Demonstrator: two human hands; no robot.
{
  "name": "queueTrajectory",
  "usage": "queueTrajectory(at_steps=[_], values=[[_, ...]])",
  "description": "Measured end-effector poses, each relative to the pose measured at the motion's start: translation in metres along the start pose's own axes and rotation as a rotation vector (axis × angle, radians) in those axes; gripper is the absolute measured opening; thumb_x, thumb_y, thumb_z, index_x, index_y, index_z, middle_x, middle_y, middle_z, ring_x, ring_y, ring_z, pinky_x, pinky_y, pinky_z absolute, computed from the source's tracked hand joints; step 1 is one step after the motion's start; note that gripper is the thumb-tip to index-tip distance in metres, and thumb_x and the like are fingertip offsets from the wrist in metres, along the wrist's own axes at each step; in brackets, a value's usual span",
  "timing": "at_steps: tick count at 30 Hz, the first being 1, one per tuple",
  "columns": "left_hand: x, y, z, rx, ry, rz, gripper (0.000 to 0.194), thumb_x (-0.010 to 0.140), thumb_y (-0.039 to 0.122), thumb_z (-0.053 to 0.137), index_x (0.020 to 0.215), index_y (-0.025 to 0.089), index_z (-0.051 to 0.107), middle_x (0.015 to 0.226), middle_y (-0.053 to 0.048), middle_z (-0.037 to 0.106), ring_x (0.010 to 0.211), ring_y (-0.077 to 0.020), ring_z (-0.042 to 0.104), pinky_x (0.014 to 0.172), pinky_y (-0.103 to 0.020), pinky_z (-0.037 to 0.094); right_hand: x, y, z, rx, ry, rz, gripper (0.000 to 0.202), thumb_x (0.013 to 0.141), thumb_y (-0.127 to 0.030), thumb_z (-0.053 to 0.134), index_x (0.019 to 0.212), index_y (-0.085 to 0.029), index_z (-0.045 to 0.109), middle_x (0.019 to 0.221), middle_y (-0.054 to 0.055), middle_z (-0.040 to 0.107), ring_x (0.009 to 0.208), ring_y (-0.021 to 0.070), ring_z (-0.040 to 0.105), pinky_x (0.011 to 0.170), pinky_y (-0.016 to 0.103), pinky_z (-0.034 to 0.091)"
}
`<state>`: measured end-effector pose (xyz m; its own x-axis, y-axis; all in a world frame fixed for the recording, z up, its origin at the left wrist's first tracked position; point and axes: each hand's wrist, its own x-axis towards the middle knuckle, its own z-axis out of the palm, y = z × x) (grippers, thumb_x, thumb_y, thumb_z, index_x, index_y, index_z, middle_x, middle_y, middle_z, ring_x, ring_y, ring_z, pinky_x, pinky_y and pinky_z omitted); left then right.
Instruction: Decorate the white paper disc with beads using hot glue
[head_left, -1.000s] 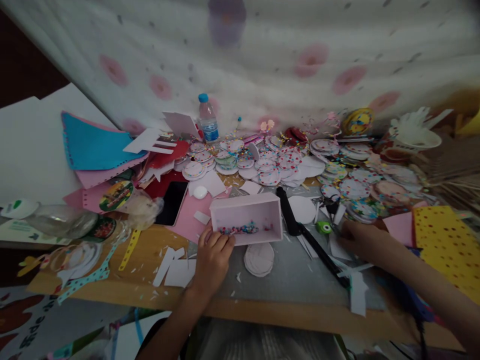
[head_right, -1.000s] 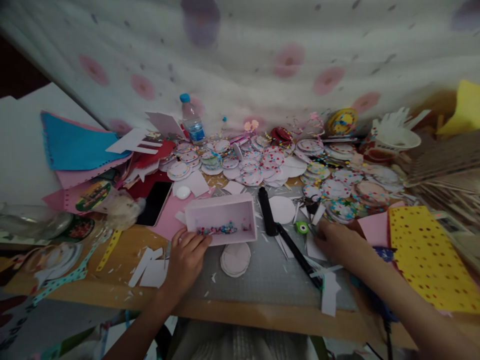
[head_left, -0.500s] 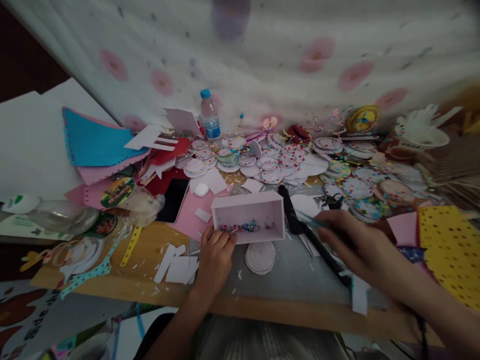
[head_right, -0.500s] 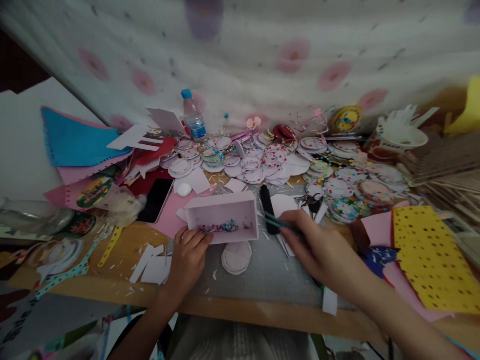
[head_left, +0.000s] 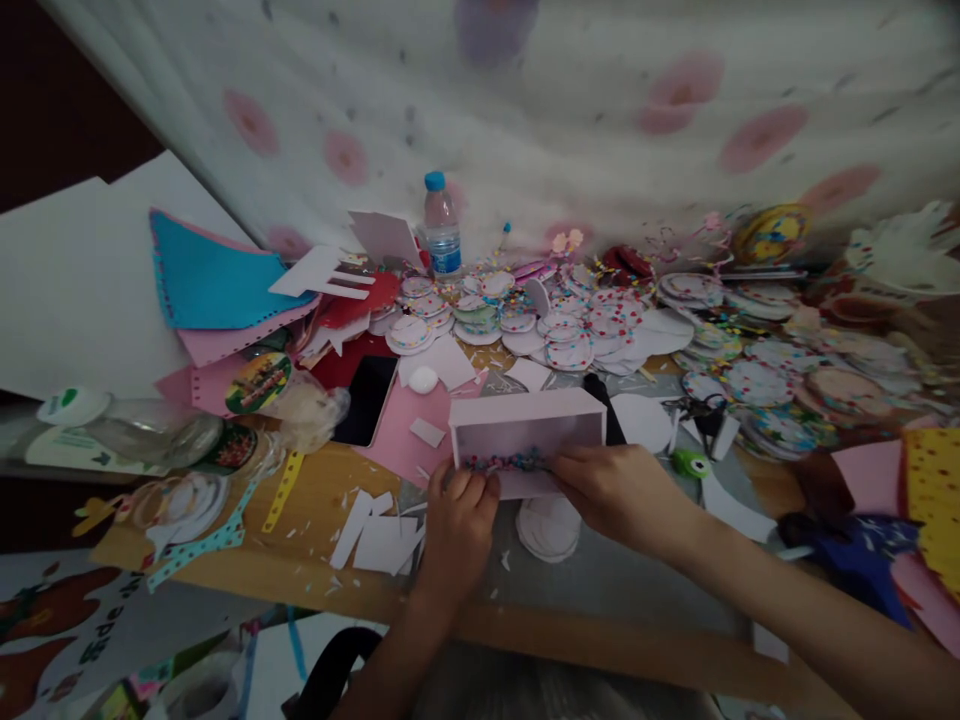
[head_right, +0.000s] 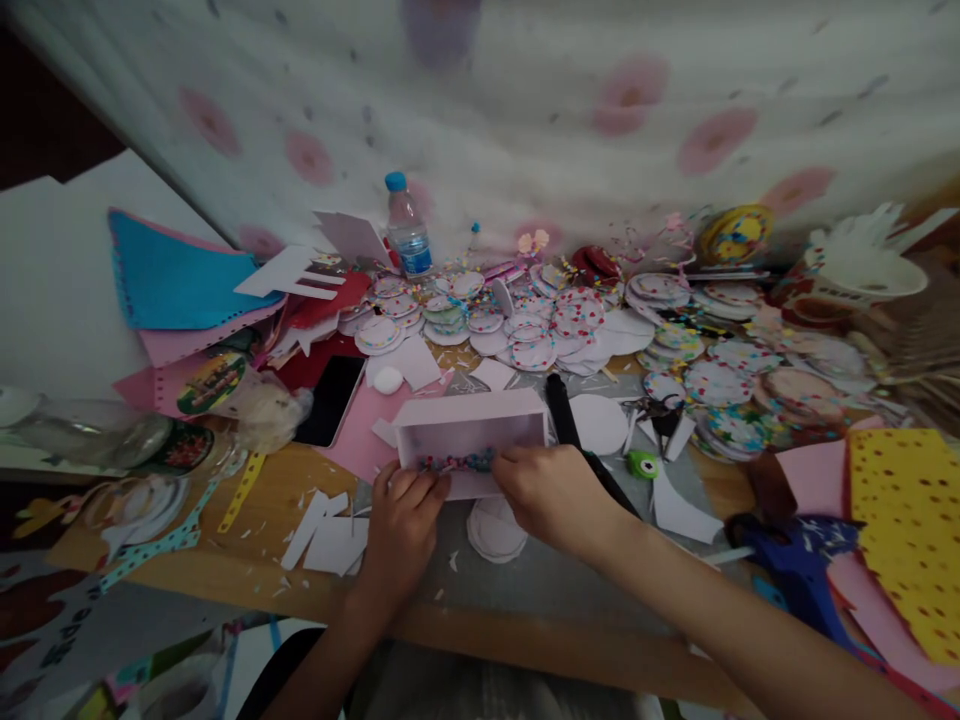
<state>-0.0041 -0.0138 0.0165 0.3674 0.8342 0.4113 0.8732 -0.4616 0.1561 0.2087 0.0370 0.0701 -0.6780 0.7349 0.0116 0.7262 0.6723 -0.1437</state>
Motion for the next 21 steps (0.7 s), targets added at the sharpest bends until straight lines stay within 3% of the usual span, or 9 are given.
queueTrajectory(at_steps=[7, 21], values=[[0.0, 0.0, 0.001, -0.013, 0.009, -0.003, 0.028, 0.09, 0.003, 0.044, 0.102, 0.014, 0.066, 0.081, -0.005, 0.067, 0.081, -0.0208, 0.057, 0.095, -0.044, 0.038, 0.009, 0.0, -0.001, -0.039, -0.092, 0.034, 0.015, 0.082, -0.01, 0.054, 0.08, -0.019, 0.066, 0.072, 0.002, 0.07, 0.058, 0.0134, 0.061, 0.05, 0.029, 0.016], [0.001, -0.003, 0.004, -0.034, 0.03, 0.009, 0.03, 0.091, 0.003, 0.041, 0.103, 0.015, 0.065, 0.083, -0.006, 0.069, 0.08, -0.0212, 0.058, 0.093, -0.045, 0.04, 0.013, -0.001, 0.0, -0.077, -0.048, -0.004, 0.013, 0.077, -0.009, 0.055, 0.072, -0.018, 0.063, 0.064, 0.002, 0.066, 0.053, 0.0132, 0.057, 0.05, 0.029, 0.014]])
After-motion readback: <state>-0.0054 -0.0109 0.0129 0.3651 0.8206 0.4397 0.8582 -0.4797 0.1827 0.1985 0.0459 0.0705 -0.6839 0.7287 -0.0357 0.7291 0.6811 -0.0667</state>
